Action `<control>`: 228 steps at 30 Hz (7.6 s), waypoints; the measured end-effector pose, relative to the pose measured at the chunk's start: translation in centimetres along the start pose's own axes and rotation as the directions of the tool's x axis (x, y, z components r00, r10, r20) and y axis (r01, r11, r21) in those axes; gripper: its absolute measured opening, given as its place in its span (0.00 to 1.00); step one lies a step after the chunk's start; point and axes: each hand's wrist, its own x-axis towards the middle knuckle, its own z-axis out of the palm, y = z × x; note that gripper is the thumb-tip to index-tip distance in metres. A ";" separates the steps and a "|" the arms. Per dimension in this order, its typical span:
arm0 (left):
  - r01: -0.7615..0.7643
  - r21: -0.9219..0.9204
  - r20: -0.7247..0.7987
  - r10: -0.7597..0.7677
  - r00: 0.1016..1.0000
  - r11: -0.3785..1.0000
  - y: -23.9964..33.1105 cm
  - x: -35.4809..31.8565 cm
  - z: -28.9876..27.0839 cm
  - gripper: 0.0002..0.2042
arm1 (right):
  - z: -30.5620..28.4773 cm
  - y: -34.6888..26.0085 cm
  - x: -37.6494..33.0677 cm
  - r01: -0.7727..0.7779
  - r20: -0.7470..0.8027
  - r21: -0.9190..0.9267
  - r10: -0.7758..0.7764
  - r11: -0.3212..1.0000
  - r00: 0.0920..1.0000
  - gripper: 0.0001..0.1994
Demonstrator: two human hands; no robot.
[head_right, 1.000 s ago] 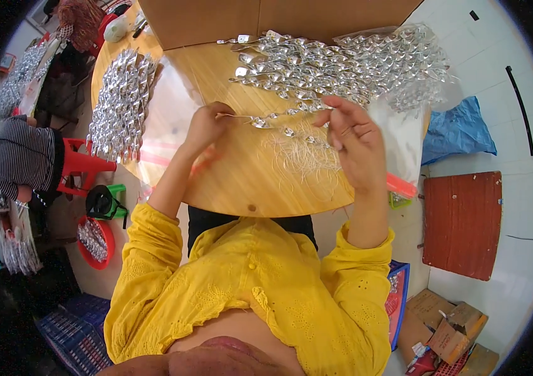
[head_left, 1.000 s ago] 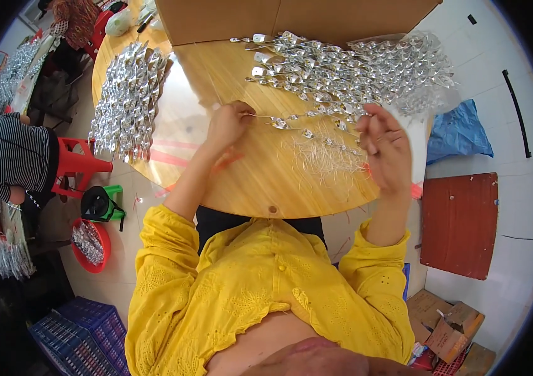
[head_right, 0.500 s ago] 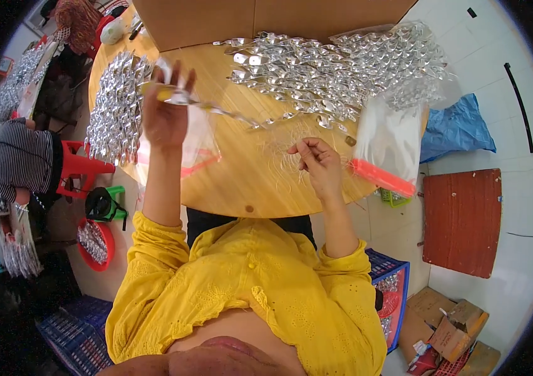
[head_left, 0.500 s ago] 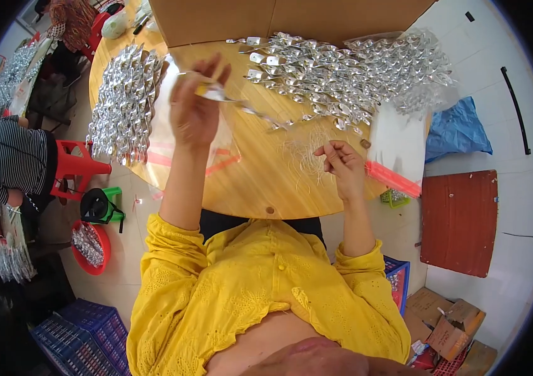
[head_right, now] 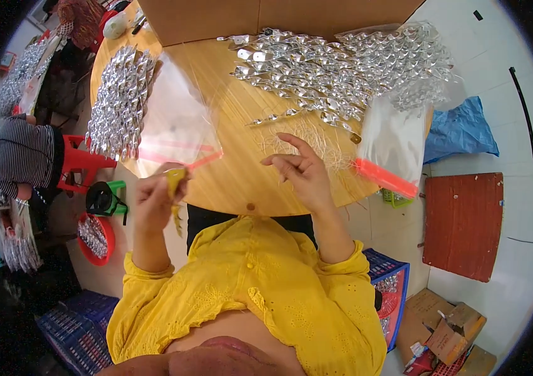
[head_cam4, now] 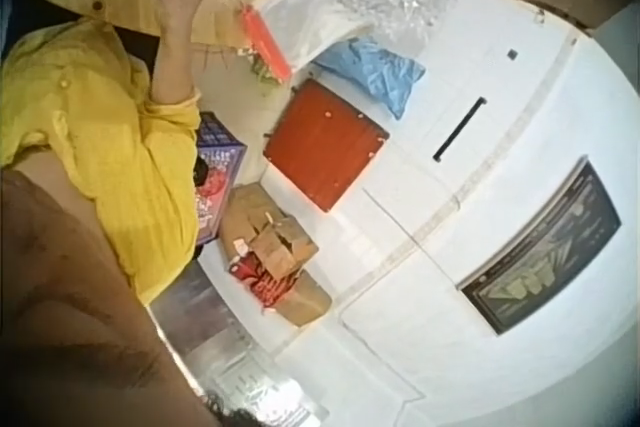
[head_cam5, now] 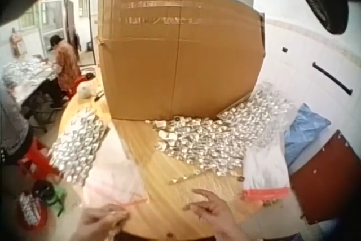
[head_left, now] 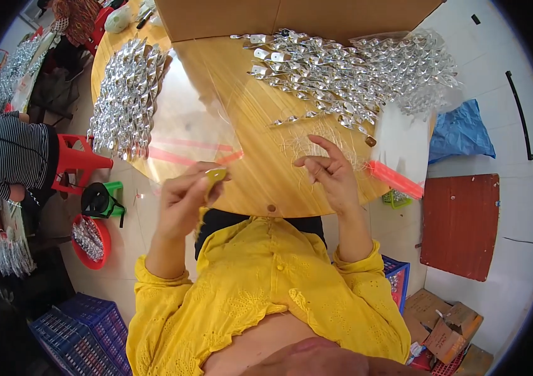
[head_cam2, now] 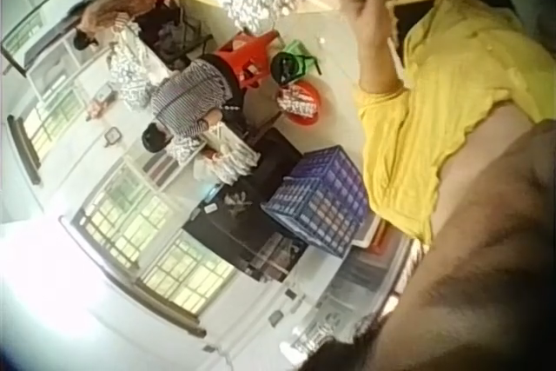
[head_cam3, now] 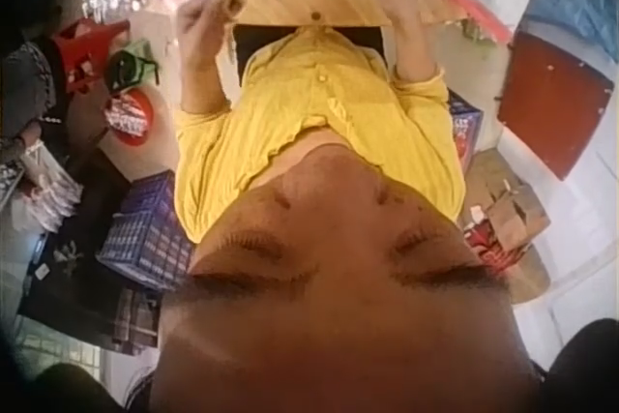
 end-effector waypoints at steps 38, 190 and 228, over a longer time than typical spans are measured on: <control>0.363 -0.202 -0.087 -0.386 0.918 0.909 -7.2 0.2 1.1 0.11 | 6.1 3.3 -0.7 0.140 0.035 -0.165 -0.136 0.976 0.990 0.06; 0.533 -0.083 0.281 -0.493 0.823 0.842 -5.3 0.9 1.0 0.09 | 3.1 2.2 -0.7 0.712 0.489 -0.668 -0.594 0.215 0.639 0.13; 0.419 -0.564 0.211 -0.366 0.906 0.712 -4.6 -0.2 -8.4 0.05 | -5.1 -0.3 3.1 0.005 0.115 0.664 -0.109 0.748 0.987 0.03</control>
